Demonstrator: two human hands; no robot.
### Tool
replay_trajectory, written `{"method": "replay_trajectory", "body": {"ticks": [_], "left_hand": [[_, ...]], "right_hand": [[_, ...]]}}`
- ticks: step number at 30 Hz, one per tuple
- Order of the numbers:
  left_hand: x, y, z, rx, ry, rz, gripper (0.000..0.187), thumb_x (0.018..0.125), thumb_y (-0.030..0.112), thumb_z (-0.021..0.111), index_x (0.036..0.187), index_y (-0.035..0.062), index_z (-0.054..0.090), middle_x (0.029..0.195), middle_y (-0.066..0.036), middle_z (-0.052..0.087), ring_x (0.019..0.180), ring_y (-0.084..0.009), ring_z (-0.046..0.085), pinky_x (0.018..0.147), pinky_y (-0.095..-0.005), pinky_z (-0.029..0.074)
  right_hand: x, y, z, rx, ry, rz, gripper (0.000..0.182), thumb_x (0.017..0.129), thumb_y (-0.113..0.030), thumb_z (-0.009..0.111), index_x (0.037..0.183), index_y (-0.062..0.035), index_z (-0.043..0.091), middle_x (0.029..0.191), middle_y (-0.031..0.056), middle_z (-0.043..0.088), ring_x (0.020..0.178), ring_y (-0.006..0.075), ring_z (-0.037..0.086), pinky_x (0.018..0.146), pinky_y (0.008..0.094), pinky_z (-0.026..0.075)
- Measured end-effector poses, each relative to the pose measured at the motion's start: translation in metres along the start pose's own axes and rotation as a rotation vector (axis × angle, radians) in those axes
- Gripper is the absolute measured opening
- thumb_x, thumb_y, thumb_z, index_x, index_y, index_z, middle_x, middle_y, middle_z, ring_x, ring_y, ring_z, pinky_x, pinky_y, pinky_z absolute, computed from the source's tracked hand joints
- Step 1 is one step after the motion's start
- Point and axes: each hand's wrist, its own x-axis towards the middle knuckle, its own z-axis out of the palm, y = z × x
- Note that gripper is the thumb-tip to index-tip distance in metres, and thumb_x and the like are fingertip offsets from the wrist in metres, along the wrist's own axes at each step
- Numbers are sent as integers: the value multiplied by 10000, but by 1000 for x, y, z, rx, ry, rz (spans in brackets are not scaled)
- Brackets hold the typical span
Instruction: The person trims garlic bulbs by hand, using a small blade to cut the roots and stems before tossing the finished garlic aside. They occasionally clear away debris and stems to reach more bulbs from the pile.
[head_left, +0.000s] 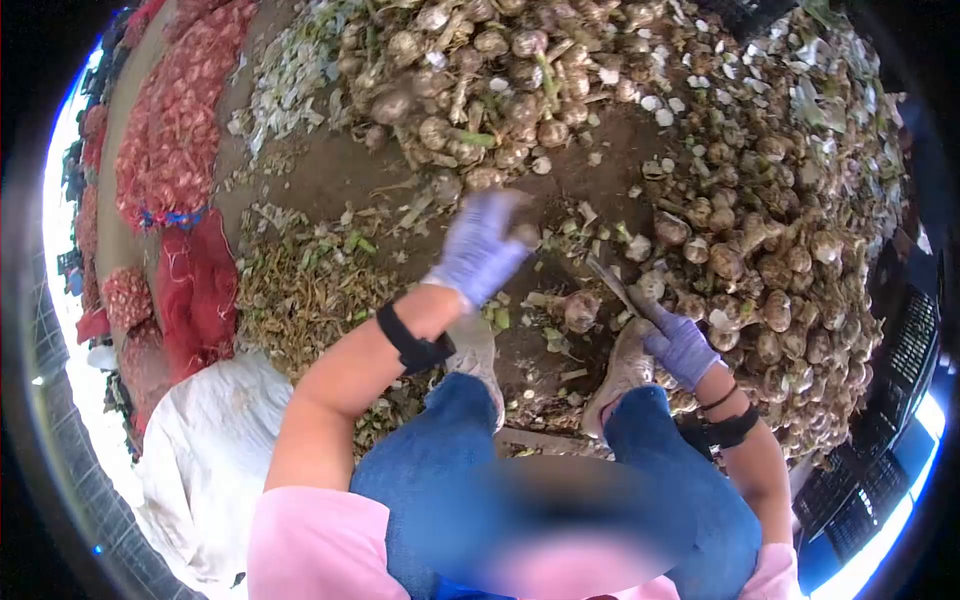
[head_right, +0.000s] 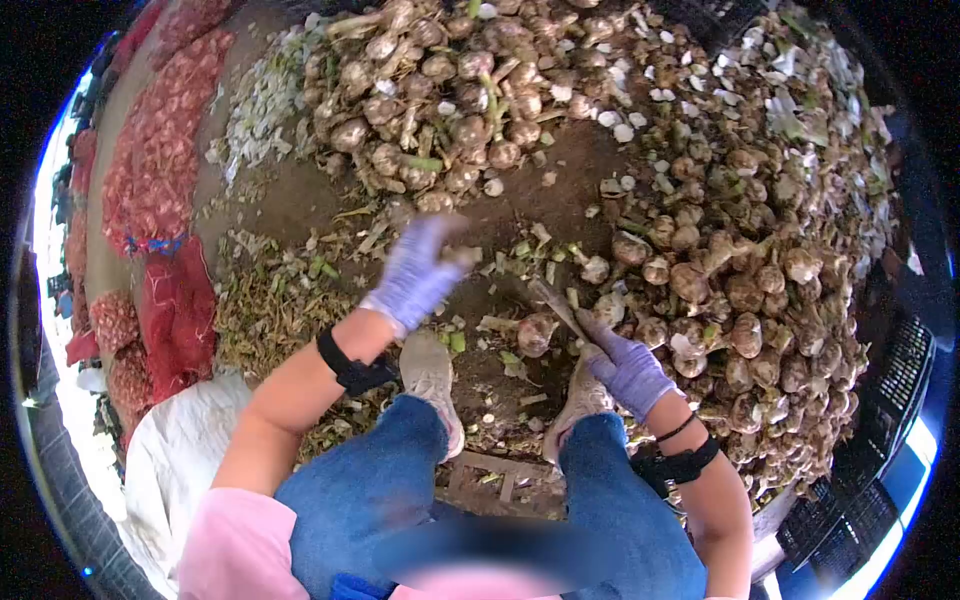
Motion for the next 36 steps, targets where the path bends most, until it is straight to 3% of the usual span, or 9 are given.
{"method": "replay_trajectory", "body": {"ticks": [3, 6, 10, 17, 22, 24, 27, 31, 36], "left_hand": [[0, -87, -8, -327, 310, -321, 486, 825, 140, 680, 1272, 95, 494, 1256, -199, 503, 1150, -351, 537, 1010, -419, 472], [21, -117, -9, 303, 174, -275, 520, 822, 101, 687, 1288, 115, 458, 1273, -194, 517, 1161, -366, 540, 988, -455, 479], [52, -137, -6, 341, 22, -255, 596, 804, 72, 720, 1309, 105, 406, 1242, -153, 561, 1109, -335, 587, 940, -459, 503], [-3, -30, -19, -1326, -114, -249, 835, 662, -52, 811, 1362, 46, 367, 1092, -84, 610, 1020, -166, 592, 809, -291, 551], [-18, -21, -19, -803, -233, 106, 866, 648, -95, 797, 1385, 45, 364, 1138, -97, 607, 990, -167, 628, 877, -304, 556], [-19, 7, -25, -1153, -354, -139, 863, 650, 1, 834, 1383, 45, 381, 1212, -109, 580, 1062, -183, 606, 949, -337, 523], [-26, 35, -33, -1241, -400, -291, 903, 607, 89, 892, 1365, 49, 403, 1221, -109, 575, 1082, -179, 598, 969, -347, 512], [-32, 38, -31, -483, -196, 214, 925, 494, 119, 956, 1262, 72, 443, 1113, -55, 595, 1017, -149, 599, 909, -329, 527], [-39, 42, -21, -478, -181, 168, 813, 604, 117, 918, 1264, 71, 446, 1074, -68, 609, 1018, -155, 599, 877, -332, 531]], "right_hand": [[3, -9, -2, 6, -49, 20, 538, 931, -282, 516, 1430, -108, 416, 1071, 270, 636, 1008, 419, 619, 856, 423, 487], [6, -20, -3, 14, -64, 14, 542, 944, -300, 512, 1447, -134, 397, 1031, 277, 634, 980, 420, 623, 831, 434, 484], [9, -15, 3, -34, 2, -103, 567, 950, -335, 515, 1467, -155, 370, 1040, 275, 630, 963, 431, 618, 831, 443, 487], [7, -57, -9, -180, 200, -532, 618, 890, -255, 608, 1464, -168, 393, 1061, 211, 650, 908, 379, 648, 762, 411, 520], [8, -101, -16, -312, 234, -797, 621, 866, -271, 635, 1445, -195, 426, 721, 123, 569, 605, 317, 604, 549, 412, 485], [11, -112, -13, -295, 237, -862, 630, 865, -282, 633, 1453, -220, 416, 643, 115, 520, 533, 303, 577, 487, 416, 458], [10, -119, -13, -310, 187, -878, 652, 861, -295, 638, 1464, -241, 397, 620, 113, 516, 518, 297, 573, 479, 421, 459], [6, -115, -11, -360, 174, -897, 825, 705, -465, 741, 1410, -129, 475, 704, 109, 613, 578, 300, 609, 533, 399, 480], [13, -93, -2, -278, 298, -917, 684, 800, -294, 685, 1435, -251, 435, 652, 103, 570, 521, 292, 595, 474, 404, 474]]}}
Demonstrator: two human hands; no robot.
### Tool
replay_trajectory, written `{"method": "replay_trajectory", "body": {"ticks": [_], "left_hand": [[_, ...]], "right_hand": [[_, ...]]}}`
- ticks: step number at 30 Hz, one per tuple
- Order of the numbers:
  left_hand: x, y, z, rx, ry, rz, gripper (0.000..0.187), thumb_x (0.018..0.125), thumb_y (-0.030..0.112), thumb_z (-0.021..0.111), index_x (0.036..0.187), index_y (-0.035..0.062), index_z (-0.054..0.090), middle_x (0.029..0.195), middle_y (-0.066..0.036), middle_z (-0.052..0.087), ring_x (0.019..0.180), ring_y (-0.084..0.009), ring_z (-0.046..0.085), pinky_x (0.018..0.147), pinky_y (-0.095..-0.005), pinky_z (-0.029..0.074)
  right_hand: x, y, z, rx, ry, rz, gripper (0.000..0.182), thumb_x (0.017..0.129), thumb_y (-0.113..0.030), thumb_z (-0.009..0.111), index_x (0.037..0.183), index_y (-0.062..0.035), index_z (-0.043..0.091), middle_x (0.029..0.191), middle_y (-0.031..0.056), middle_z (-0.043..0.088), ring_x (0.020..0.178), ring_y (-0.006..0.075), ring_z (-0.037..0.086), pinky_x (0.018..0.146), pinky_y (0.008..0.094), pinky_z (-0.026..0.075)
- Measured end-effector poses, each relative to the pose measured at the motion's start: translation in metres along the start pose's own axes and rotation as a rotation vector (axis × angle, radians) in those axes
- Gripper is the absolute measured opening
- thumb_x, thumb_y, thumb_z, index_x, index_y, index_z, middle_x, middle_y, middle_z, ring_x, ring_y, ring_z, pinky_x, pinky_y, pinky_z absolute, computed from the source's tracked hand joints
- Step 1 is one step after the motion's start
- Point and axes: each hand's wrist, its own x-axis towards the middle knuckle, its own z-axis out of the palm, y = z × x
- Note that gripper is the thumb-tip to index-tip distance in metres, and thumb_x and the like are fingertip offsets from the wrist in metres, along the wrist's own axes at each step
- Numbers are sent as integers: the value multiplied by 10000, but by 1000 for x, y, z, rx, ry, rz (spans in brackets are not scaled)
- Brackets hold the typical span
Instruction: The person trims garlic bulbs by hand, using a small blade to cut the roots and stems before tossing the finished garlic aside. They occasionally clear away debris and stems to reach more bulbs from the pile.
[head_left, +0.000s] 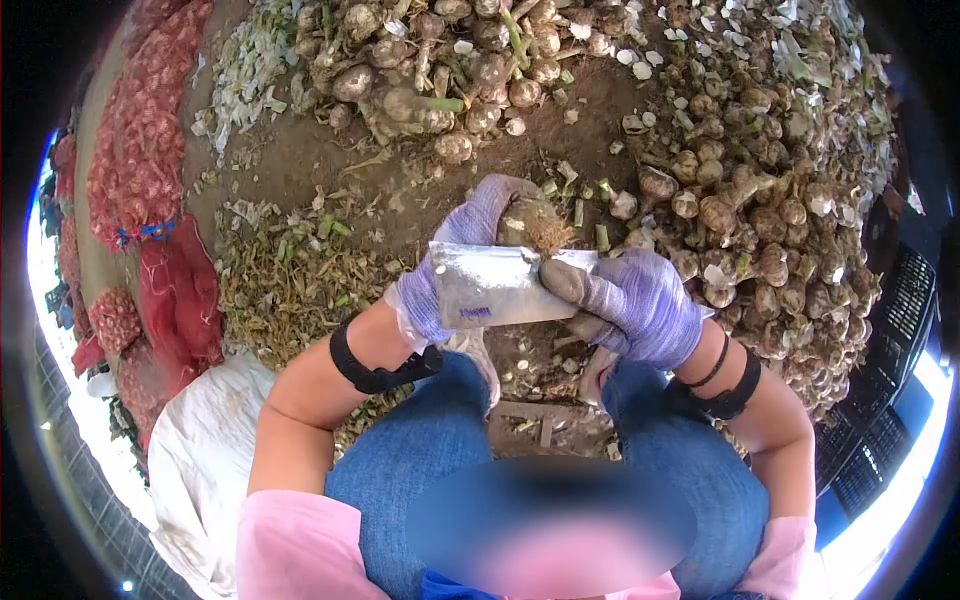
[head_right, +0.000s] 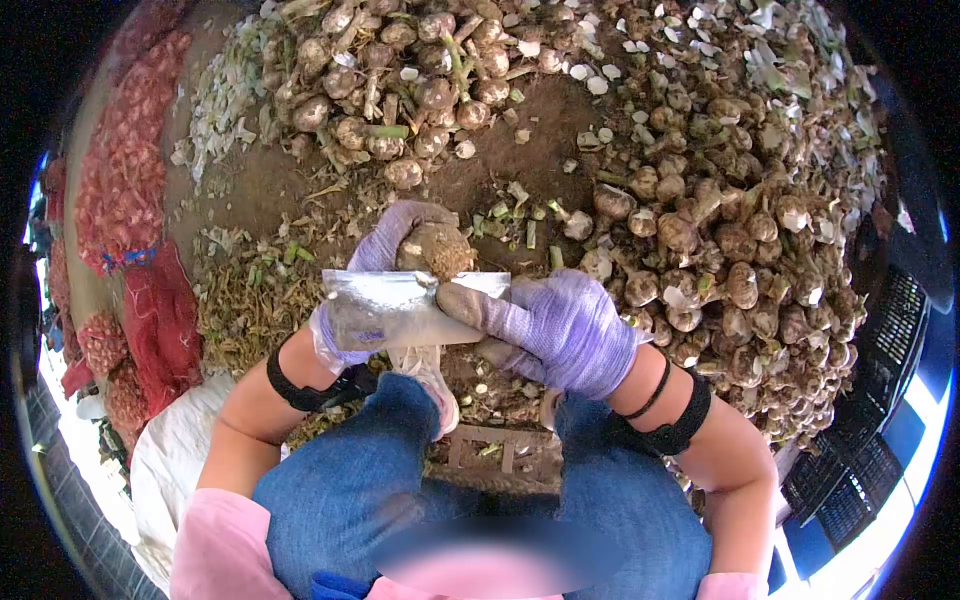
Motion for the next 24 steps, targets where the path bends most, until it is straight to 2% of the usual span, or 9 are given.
{"method": "replay_trajectory", "body": {"ticks": [2, 5, 7, 9, 11, 17, 19, 23, 24], "left_hand": [[0, -18, 5, -282, -23, -40, 724, 622, 224, 899, 1184, 51, 476, 1015, -67, 628, 933, -174, 629, 846, -320, 522], [-4, 1, 1, -153, 10, 97, 671, 625, 245, 878, 1153, 52, 511, 996, -77, 637, 915, -205, 649, 839, -327, 522], [-12, 27, -6, 121, 49, 248, 656, 619, 212, 866, 1163, 63, 530, 1006, -87, 636, 940, -226, 654, 848, -341, 526], [-8, 15, -7, 92, 42, 78, 740, 601, 188, 888, 1219, 72, 499, 1097, -90, 599, 1036, -201, 608, 920, -334, 483], [-2, 3, 0, 212, 133, 216, 671, 647, 197, 881, 1185, 56, 504, 1003, -104, 625, 951, -222, 650, 851, -335, 531], [0, -2, -8, 77, 30, 191, 897, 661, 225, 890, 1376, 18, 389, 1289, -125, 531, 1198, -221, 519, 1031, -361, 414], [5, -4, -7, -105, 0, 7, 960, 665, 237, 894, 1414, 1, 341, 1327, -137, 508, 1228, -231, 501, 1047, -365, 403], [9, -8, -4, -73, 16, -52, 947, 661, 177, 901, 1413, 18, 348, 1253, -126, 547, 1160, -226, 541, 985, -351, 468], [10, -14, -1, -358, 25, -160, 1003, 619, 164, 920, 1419, 23, 331, 1239, -115, 549, 1174, -210, 529, 998, -336, 461]], "right_hand": [[-8, 4, 1, -2, 14, 58, 652, 821, -278, 670, 1430, -239, 438, 721, 119, 605, 589, 318, 624, 527, 411, 500], [-33, 21, 7, 54, 62, 352, 568, 898, -283, 606, 1432, -199, 430, 875, 147, 667, 702, 375, 654, 604, 425, 531], [-50, 50, -19, 39, -162, 941, 547, 949, -296, 543, 1453, -145, 394, 1109, 192, 659, 912, 378, 668, 769, 408, 548], [-51, 53, -15, 147, -77, 812, 560, 962, -285, 528, 1473, -128, 362, 1232, 194, 602, 1062, 345, 621, 888, 372, 492], [-71, 40, -14, 252, 6, 745, 573, 975, -275, 514, 1493, -111, 331, 1355, 196, 546, 1211, 313, 574, 1007, 337, 435], [-47, 20, -22, 342, 43, 528, 577, 978, -302, 518, 1480, -75, 346, 1378, 169, 535, 1213, 303, 574, 999, 344, 436], [-42, 18, -22, 293, 58, 427, 577, 976, -307, 522, 1475, -73, 353, 1380, 169, 531, 1219, 311, 568, 1000, 343, 435], [-34, 9, -26, 322, -5, 396, 560, 975, -317, 525, 1473, -113, 372, 1138, 198, 648, 971, 357, 668, 850, 384, 514], [-32, 10, -22, 243, 56, 255, 579, 944, -300, 569, 1471, -146, 385, 934, 184, 665, 784, 348, 677, 719, 398, 533]]}}
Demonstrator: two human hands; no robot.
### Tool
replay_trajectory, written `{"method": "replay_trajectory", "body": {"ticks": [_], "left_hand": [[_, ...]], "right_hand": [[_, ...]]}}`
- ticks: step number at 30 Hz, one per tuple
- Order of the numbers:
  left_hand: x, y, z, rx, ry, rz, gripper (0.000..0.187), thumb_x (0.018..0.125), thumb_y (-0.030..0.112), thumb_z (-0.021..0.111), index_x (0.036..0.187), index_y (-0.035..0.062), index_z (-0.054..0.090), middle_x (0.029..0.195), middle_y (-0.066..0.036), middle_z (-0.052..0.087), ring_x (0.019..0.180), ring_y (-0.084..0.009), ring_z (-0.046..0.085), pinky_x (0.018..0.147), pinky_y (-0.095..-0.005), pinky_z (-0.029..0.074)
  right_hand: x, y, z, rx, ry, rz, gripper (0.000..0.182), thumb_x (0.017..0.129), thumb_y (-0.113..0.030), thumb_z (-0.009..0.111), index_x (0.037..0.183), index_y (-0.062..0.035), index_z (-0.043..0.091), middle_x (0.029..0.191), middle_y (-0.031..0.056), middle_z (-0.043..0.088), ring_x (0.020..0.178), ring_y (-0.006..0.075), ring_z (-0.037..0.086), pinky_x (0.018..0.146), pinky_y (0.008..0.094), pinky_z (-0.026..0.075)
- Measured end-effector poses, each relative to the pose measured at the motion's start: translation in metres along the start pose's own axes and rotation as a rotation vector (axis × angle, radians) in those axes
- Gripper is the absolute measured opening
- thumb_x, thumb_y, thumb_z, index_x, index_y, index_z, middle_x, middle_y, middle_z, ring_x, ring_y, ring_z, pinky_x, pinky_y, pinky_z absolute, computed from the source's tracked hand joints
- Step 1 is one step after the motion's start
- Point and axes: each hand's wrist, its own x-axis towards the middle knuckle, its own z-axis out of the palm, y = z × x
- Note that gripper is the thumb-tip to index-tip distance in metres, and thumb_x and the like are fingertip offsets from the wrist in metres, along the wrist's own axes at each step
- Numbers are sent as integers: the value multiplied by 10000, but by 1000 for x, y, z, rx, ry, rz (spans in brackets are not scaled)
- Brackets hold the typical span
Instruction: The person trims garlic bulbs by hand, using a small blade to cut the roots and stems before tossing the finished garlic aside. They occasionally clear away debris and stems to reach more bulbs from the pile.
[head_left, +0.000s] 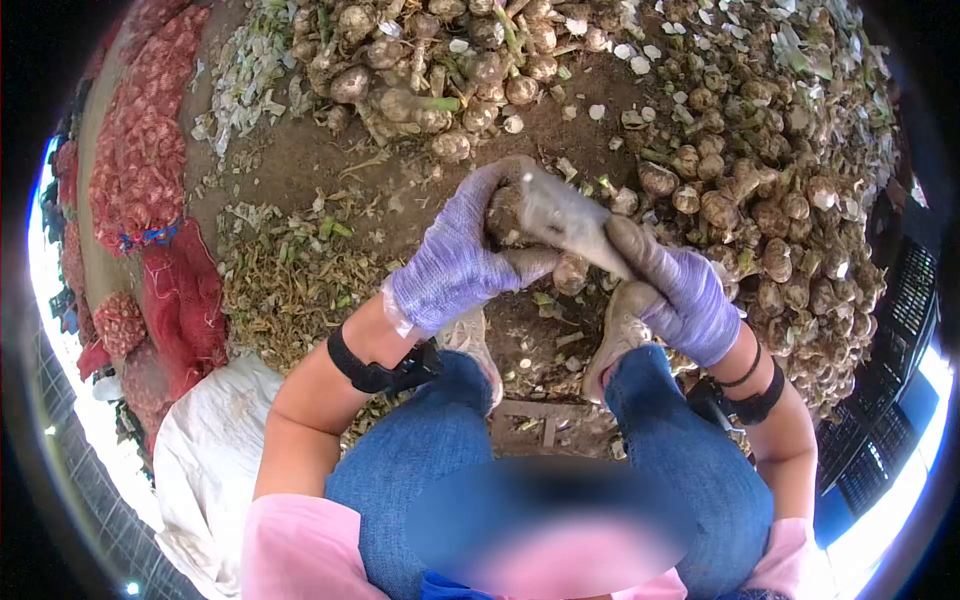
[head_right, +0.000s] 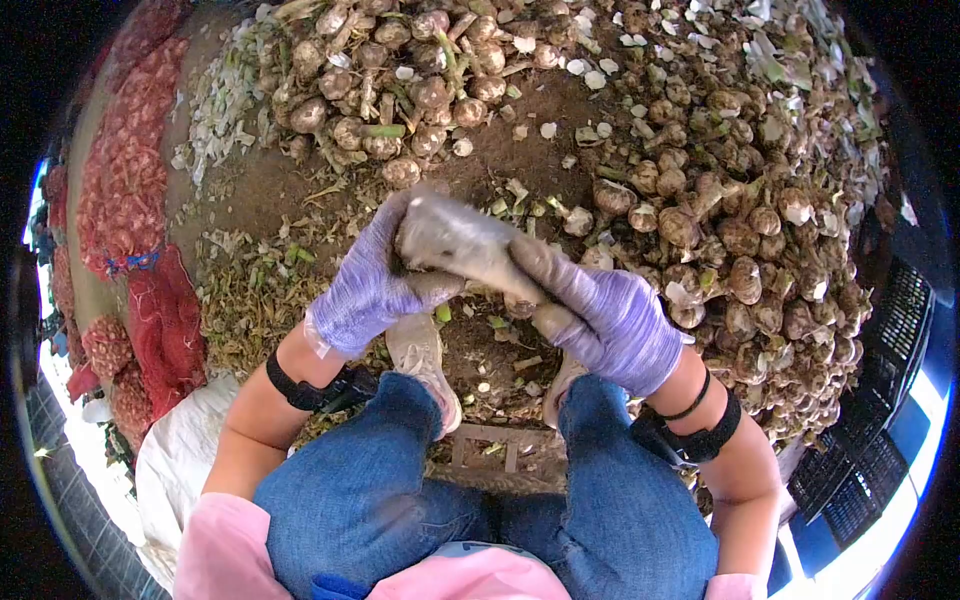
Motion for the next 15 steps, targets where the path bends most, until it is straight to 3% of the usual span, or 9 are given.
{"method": "replay_trajectory", "body": {"ticks": [3, 4, 7, 9, 11, 12, 14, 15], "left_hand": [[3, -11, -5, -115, -121, 19, 1006, 616, 113, 910, 1424, 26, 317, 1213, -92, 555, 1158, -197, 536, 1004, -325, 462], [4, -11, -7, 126, -106, 261, 962, 623, 64, 886, 1404, 32, 326, 1191, -81, 558, 1112, -181, 558, 976, -321, 479], [6, -20, -1, 483, -62, 312, 933, 599, 111, 904, 1349, 26, 356, 1161, -83, 566, 1065, -169, 573, 940, -323, 496], [4, -20, 9, 408, 5, 226, 987, 515, 255, 959, 1284, 17, 389, 1115, -93, 576, 1015, -167, 587, 901, -321, 509], [-1, -14, 15, -8, 81, 58, 1026, 473, 326, 974, 1265, 11, 403, 1089, -89, 581, 988, -172, 594, 880, -325, 519], [-2, -8, 16, 199, 97, 94, 999, 464, 359, 972, 1235, 17, 438, 1059, -82, 587, 966, -172, 598, 853, -329, 531], [1, 0, 18, 226, 82, 126, 987, 458, 382, 968, 1219, 20, 453, 1036, -80, 595, 950, -171, 603, 840, -328, 533], [2, 4, 19, 240, 75, 142, 982, 455, 393, 966, 1210, 22, 460, 1024, -79, 599, 941, -171, 605, 834, -327, 534]], "right_hand": [[7, -11, -3, -157, -109, -56, 614, 898, -277, 617, 1465, -182, 401, 787, 149, 627, 677, 327, 653, 625, 392, 524], [9, -14, -4, -209, -129, -73, 624, 884, -269, 629, 1462, -194, 407, 743, 137, 611, 641, 320, 641, 593, 392, 516], [17, -25, 1, -357, -117, -112, 638, 854, -242, 649, 1451, -226, 425, 633, 101, 542, 526, 302, 589, 488, 402, 477], [21, -31, -2, -355, -159, -101, 630, 840, -266, 657, 1431, -208, 447, 638, 108, 541, 521, 303, 581, 480, 407, 458], [24, -36, -2, -354, -177, -111, 598, 822, -316, 670, 1377, -146, 524, 676, 128, 572, 569, 316, 596, 517, 404, 454], [25, -35, -1, -352, -152, -135, 614, 829, -295, 666, 1405, -181, 484, 652, 118, 556, 539, 306, 587, 489, 403, 454], [25, -32, 3, -349, -101, -183, 669, 843, -252, 659, 1460, -251, 402, 606, 98, 524, 479, 286, 570, 431, 400, 453], [26, -34, 3, -339, -125, -161, 638, 840, -275, 660, 1436, -218, 439, 624, 106, 537, 504, 295, 576, 458, 403, 454]]}}
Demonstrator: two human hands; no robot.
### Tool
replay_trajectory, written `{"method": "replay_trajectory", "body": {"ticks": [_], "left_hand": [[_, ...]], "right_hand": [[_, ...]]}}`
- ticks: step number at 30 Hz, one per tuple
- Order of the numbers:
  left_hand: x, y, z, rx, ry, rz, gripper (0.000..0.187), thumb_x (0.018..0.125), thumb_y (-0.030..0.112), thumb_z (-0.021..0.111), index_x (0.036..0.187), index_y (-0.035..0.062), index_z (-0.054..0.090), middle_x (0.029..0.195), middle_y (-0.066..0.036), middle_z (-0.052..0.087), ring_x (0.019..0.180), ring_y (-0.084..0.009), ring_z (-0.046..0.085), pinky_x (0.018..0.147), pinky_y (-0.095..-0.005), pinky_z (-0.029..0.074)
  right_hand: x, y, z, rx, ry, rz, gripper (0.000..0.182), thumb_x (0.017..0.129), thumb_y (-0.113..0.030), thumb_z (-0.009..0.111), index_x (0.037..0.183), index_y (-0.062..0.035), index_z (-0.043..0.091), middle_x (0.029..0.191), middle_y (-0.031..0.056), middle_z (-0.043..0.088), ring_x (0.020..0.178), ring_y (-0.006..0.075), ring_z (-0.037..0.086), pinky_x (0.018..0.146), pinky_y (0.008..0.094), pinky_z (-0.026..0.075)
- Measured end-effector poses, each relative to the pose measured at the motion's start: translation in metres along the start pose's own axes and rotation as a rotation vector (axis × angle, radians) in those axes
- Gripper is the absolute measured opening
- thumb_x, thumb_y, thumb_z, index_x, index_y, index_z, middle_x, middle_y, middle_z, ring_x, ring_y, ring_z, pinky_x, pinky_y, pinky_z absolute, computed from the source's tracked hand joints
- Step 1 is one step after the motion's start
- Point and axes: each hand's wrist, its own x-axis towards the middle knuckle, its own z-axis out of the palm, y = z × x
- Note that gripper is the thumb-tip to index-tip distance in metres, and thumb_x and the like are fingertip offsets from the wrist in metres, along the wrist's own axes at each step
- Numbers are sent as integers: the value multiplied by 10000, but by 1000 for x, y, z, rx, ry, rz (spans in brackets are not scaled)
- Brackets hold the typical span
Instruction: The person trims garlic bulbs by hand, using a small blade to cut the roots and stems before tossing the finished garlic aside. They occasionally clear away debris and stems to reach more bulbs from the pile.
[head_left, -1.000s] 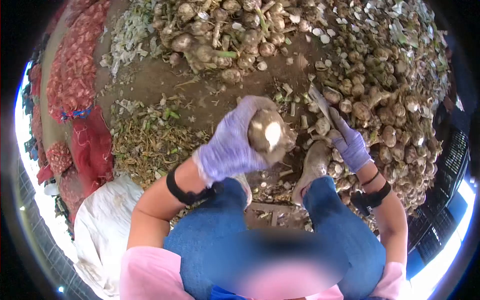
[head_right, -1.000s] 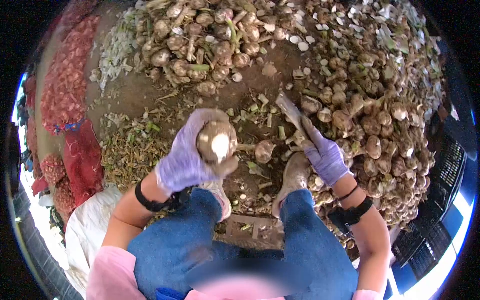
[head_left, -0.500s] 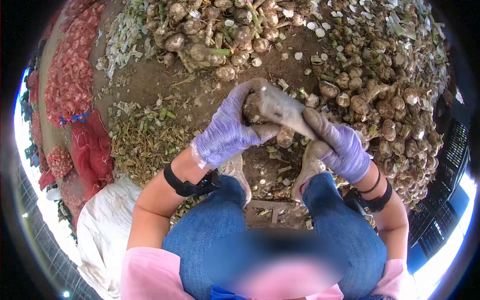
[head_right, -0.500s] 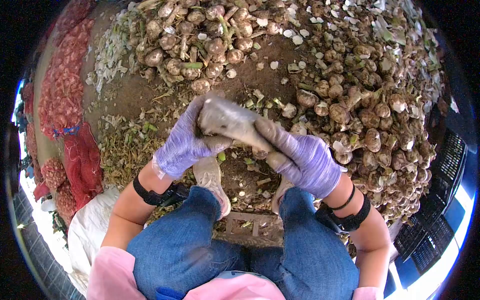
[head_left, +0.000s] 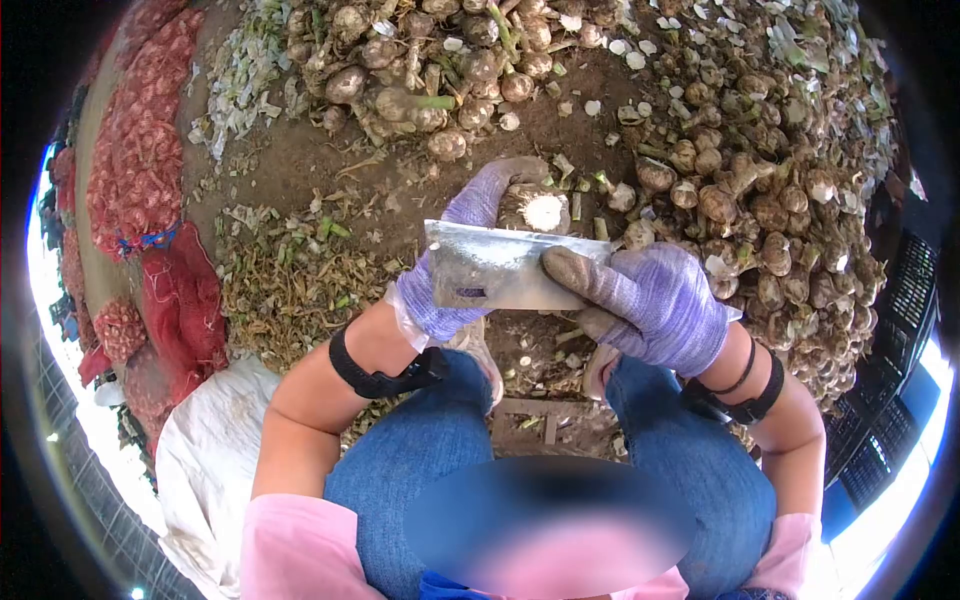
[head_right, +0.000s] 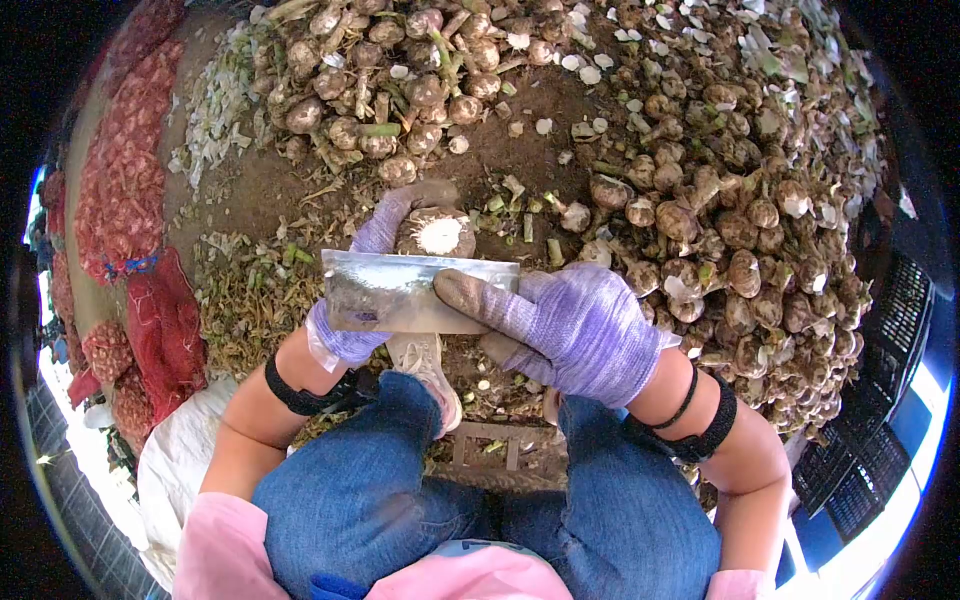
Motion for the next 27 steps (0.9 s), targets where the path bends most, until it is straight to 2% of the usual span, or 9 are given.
{"method": "replay_trajectory", "body": {"ticks": [3, 6, 11, 13, 15, 18, 20, 23, 27], "left_hand": [[-5, 12, -1, 59, -15, 19, 937, 484, 383, 956, 1201, 21, 474, 1014, -87, 607, 931, -174, 612, 824, -323, 533], [-3, 23, -2, 370, -47, 368, 892, 518, 368, 943, 1199, 24, 481, 1005, -93, 613, 932, -177, 617, 812, -321, 532], [-11, 5, 7, 186, 72, 203, 768, 599, 298, 911, 1190, 49, 489, 1029, -94, 598, 957, -189, 620, 831, -330, 533], [-23, 20, 2, 246, 82, 219, 686, 646, 226, 882, 1188, 67, 492, 1057, -95, 590, 971, -207, 624, 854, -338, 531], [-24, 19, -3, 266, 19, 218, 741, 607, 238, 920, 1191, 74, 494, 1099, -88, 593, 1015, -216, 609, 909, -362, 497], [-6, 8, -8, 284, -88, 430, 580, 618, 216, 910, 1059, 85, 557, 1017, -79, 611, 926, -239, 625, 842, -373, 508], [1, 1, -15, 262, -224, 544, 449, 633, 194, 898, 935, 89, 583, 931, -68, 617, 847, -245, 628, 770, -373, 508], [8, -1, -22, 252, -391, 658, 320, 670, 159, 871, 695, 100, 558, 744, -44, 591, 678, -247, 606, 621, -364, 467], [9, -5, -21, 176, -436, 672, 280, 684, 141, 854, 698, 87, 580, 745, -58, 602, 678, -250, 612, 626, -362, 474]], "right_hand": [[4, -8, -4, 16, -69, 31, 601, 832, -321, 661, 1389, -153, 508, 664, 122, 566, 557, 316, 591, 514, 410, 458], [4, -9, -4, -7, -101, 16, 612, 828, -305, 667, 1397, -154, 497, 672, 122, 574, 560, 316, 595, 518, 410, 468], [-10, 4, 7, 11, -10, 73, 635, 855, -291, 662, 1443, -242, 426, 702, 113, 628, 563, 291, 637, 503, 388, 512], [-25, 40, 7, 124, -8, 627, 596, 903, -296, 599, 1450, -179, 393, 858, 178, 681, 723, 338, 679, 626, 394, 545], [-44, 60, 9, 177, -6, 805, 581, 951, -302, 543, 1487, -179, 358, 895, 208, 665, 823, 281, 683, 771, 339, 523], [-49, 49, 5, 465, 11, 797, 570, 968, -306, 521, 1494, -164, 353, 906, 154, 661, 801, 198, 648, 792, 317, 498], [-54, 51, 13, 546, 83, 561, 598, 976, -370, 506, 1493, -113, 350, 1021, 86, 644, 854, 147, 585, 823, 298, 477], [-40, 23, -24, 855, -165, 676, 671, 972, -458, 492, 1496, -71, 332, 1161, 76, 615, 911, 139, 560, 859, 297, 459], [-29, 13, -21, 842, -140, 553, 640, 986, -405, 491, 1494, -52, 326, 1260, 85, 581, 1053, 162, 549, 928, 301, 434]]}}
